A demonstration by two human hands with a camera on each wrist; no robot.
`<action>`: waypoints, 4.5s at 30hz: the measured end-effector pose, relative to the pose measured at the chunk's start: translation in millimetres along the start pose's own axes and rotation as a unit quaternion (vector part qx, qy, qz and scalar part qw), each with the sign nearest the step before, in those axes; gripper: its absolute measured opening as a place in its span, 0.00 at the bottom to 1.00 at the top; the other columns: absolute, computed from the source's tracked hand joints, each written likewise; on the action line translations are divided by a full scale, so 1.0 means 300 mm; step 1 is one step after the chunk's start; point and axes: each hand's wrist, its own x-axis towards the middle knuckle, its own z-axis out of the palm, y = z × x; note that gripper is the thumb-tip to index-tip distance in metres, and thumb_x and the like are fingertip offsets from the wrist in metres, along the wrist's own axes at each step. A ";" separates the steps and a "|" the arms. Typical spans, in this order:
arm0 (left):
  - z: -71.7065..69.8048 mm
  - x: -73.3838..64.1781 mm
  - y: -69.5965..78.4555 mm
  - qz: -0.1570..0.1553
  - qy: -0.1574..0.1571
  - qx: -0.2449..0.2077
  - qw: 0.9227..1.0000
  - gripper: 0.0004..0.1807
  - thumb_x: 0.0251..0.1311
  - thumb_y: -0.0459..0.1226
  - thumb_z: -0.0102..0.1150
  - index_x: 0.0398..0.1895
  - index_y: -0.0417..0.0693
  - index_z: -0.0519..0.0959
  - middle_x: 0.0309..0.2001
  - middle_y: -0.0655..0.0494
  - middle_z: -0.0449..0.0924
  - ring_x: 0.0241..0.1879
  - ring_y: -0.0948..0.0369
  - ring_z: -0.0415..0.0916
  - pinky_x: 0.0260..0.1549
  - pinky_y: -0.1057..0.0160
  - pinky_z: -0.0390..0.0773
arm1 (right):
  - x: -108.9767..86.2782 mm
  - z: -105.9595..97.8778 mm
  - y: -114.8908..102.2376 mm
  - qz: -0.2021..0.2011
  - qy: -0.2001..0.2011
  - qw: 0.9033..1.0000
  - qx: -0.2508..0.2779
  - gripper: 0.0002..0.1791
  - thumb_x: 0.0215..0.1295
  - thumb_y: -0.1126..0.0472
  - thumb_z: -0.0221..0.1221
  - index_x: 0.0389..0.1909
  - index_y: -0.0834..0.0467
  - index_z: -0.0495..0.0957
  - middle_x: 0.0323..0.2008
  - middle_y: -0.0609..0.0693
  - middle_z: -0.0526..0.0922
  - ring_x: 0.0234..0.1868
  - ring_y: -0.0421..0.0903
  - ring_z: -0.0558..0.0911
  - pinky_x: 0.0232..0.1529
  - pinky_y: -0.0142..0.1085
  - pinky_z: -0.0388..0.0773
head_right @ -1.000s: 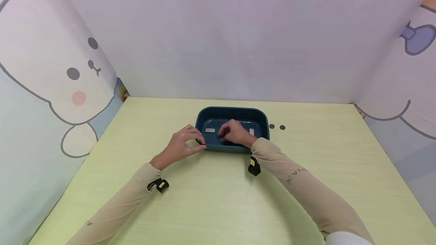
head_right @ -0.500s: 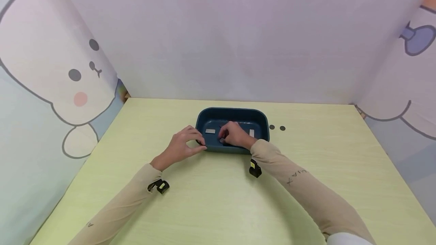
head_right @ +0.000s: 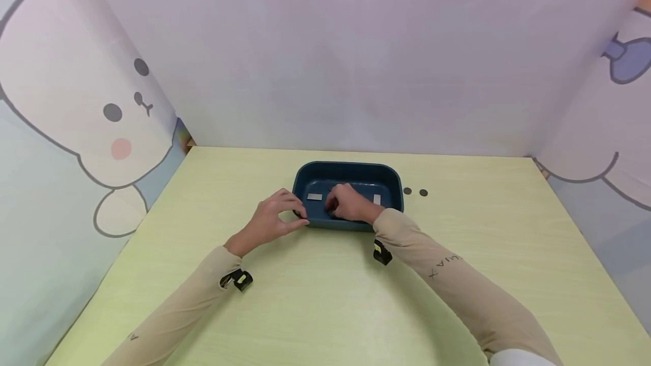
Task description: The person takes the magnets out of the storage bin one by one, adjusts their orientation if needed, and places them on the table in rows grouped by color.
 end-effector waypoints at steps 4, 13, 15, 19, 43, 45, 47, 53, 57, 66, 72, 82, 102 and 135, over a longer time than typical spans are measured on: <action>0.001 0.000 0.001 -0.002 0.000 -0.001 1.000 0.05 0.49 0.44 0.71 0.27 0.58 0.83 0.34 0.66 0.79 0.38 0.66 0.68 0.31 0.67 0.75 | 0.000 -0.003 0.005 -0.003 -0.011 1.000 0.002 0.10 0.54 0.74 0.63 0.38 0.64 0.84 0.36 0.53 0.82 0.34 0.42 0.80 0.37 0.35 0.78; 0.012 0.003 -0.002 -0.002 -0.002 -0.008 1.000 0.05 0.49 0.45 0.71 0.27 0.59 0.83 0.34 0.67 0.79 0.38 0.67 0.68 0.31 0.67 0.75 | -0.017 -0.012 0.009 -0.016 0.020 1.000 0.007 0.05 0.53 0.72 0.65 0.31 0.61 0.85 0.32 0.49 0.82 0.30 0.40 0.79 0.33 0.33 0.78; 0.012 0.005 -0.001 -0.003 -0.002 -0.008 1.000 0.05 0.49 0.44 0.71 0.27 0.59 0.83 0.34 0.66 0.79 0.38 0.67 0.68 0.32 0.67 0.75 | -0.021 -0.020 0.008 -0.014 0.031 0.999 0.015 0.05 0.54 0.71 0.65 0.30 0.60 0.85 0.31 0.48 0.82 0.29 0.39 0.79 0.32 0.33 0.77; 0.012 0.005 -0.002 -0.005 -0.003 -0.007 1.000 0.05 0.49 0.44 0.71 0.27 0.58 0.83 0.34 0.66 0.79 0.38 0.67 0.68 0.33 0.66 0.75 | -0.026 -0.033 0.008 -0.006 0.047 0.998 0.036 0.05 0.55 0.71 0.64 0.29 0.59 0.85 0.32 0.47 0.82 0.29 0.39 0.78 0.30 0.33 0.77; 0.008 -0.002 -0.006 -0.002 0.002 -0.008 1.000 0.06 0.49 0.45 0.71 0.27 0.58 0.83 0.35 0.66 0.79 0.39 0.67 0.69 0.34 0.66 0.75 | -0.120 -0.089 0.012 0.021 0.097 0.991 0.088 0.04 0.57 0.64 0.66 0.33 0.59 0.85 0.36 0.47 0.82 0.36 0.43 0.80 0.38 0.35 0.79; 0.009 -0.003 -0.008 -0.003 0.002 -0.007 1.000 0.06 0.49 0.45 0.71 0.27 0.58 0.83 0.34 0.66 0.80 0.39 0.66 0.69 0.34 0.65 0.75 | -0.129 -0.096 0.016 0.018 0.101 0.990 0.091 0.04 0.56 0.64 0.66 0.32 0.59 0.85 0.36 0.47 0.82 0.36 0.43 0.80 0.39 0.36 0.79; 0.009 -0.003 -0.008 -0.003 0.003 -0.004 1.000 0.06 0.49 0.45 0.72 0.27 0.59 0.83 0.34 0.66 0.80 0.39 0.66 0.69 0.33 0.65 0.75 | -0.140 -0.103 0.019 0.013 0.106 0.990 0.093 0.04 0.56 0.64 0.66 0.32 0.60 0.85 0.36 0.48 0.82 0.36 0.43 0.80 0.39 0.37 0.79; 0.009 -0.007 -0.005 -0.010 0.005 0.001 1.000 0.06 0.48 0.44 0.72 0.27 0.59 0.83 0.34 0.66 0.80 0.39 0.66 0.70 0.31 0.64 0.76 | -0.169 -0.122 0.017 0.012 0.116 0.989 0.094 0.05 0.55 0.64 0.67 0.33 0.60 0.85 0.36 0.48 0.83 0.38 0.45 0.79 0.40 0.38 0.79; 0.010 -0.005 -0.002 -0.015 0.001 0.003 1.000 0.06 0.48 0.44 0.72 0.27 0.58 0.83 0.35 0.65 0.80 0.39 0.65 0.70 0.31 0.63 0.76 | -0.189 -0.128 0.013 0.028 0.115 0.988 0.104 0.05 0.55 0.65 0.67 0.33 0.61 0.85 0.38 0.50 0.82 0.39 0.46 0.79 0.41 0.39 0.79; 0.005 -0.005 0.002 -0.010 0.001 0.007 1.000 0.06 0.49 0.45 0.71 0.27 0.59 0.83 0.34 0.66 0.79 0.39 0.65 0.70 0.32 0.65 0.75 | -0.237 -0.168 -0.075 0.040 0.119 0.985 0.118 0.06 0.55 0.71 0.65 0.34 0.68 0.83 0.40 0.60 0.81 0.41 0.54 0.79 0.43 0.41 0.79; 0.005 -0.003 0.001 -0.011 0.002 -0.004 1.000 0.06 0.48 0.44 0.72 0.27 0.58 0.83 0.34 0.64 0.80 0.39 0.64 0.70 0.30 0.61 0.76 | -0.264 -0.198 -0.119 0.041 0.118 0.985 0.120 0.06 0.56 0.72 0.64 0.35 0.70 0.83 0.39 0.62 0.82 0.41 0.56 0.78 0.35 0.30 0.77; 0.001 -0.008 0.003 -0.020 0.004 -0.010 1.000 0.06 0.49 0.44 0.72 0.26 0.58 0.83 0.35 0.64 0.80 0.40 0.64 0.70 0.31 0.62 0.76 | -0.279 -0.180 0.007 0.041 0.131 0.982 0.129 0.07 0.56 0.67 0.66 0.35 0.65 0.84 0.40 0.55 0.82 0.40 0.49 0.80 0.37 0.33 0.78; 0.011 -0.008 -0.001 -0.027 -0.001 -0.019 0.999 0.05 0.50 0.44 0.71 0.27 0.58 0.83 0.35 0.64 0.80 0.41 0.65 0.70 0.33 0.61 0.77 | -0.347 -0.212 0.041 0.040 0.137 0.982 0.125 0.06 0.57 0.64 0.66 0.35 0.59 0.85 0.40 0.52 0.82 0.39 0.44 0.80 0.36 0.31 0.77; 0.012 -0.006 -0.002 -0.031 0.008 -0.014 0.999 0.07 0.48 0.44 0.72 0.27 0.55 0.83 0.35 0.62 0.80 0.41 0.63 0.71 0.34 0.62 0.76 | -0.442 -0.312 0.013 0.080 0.167 0.976 0.111 0.07 0.56 0.67 0.66 0.36 0.63 0.84 0.40 0.56 0.83 0.39 0.45 0.79 0.36 0.29 0.78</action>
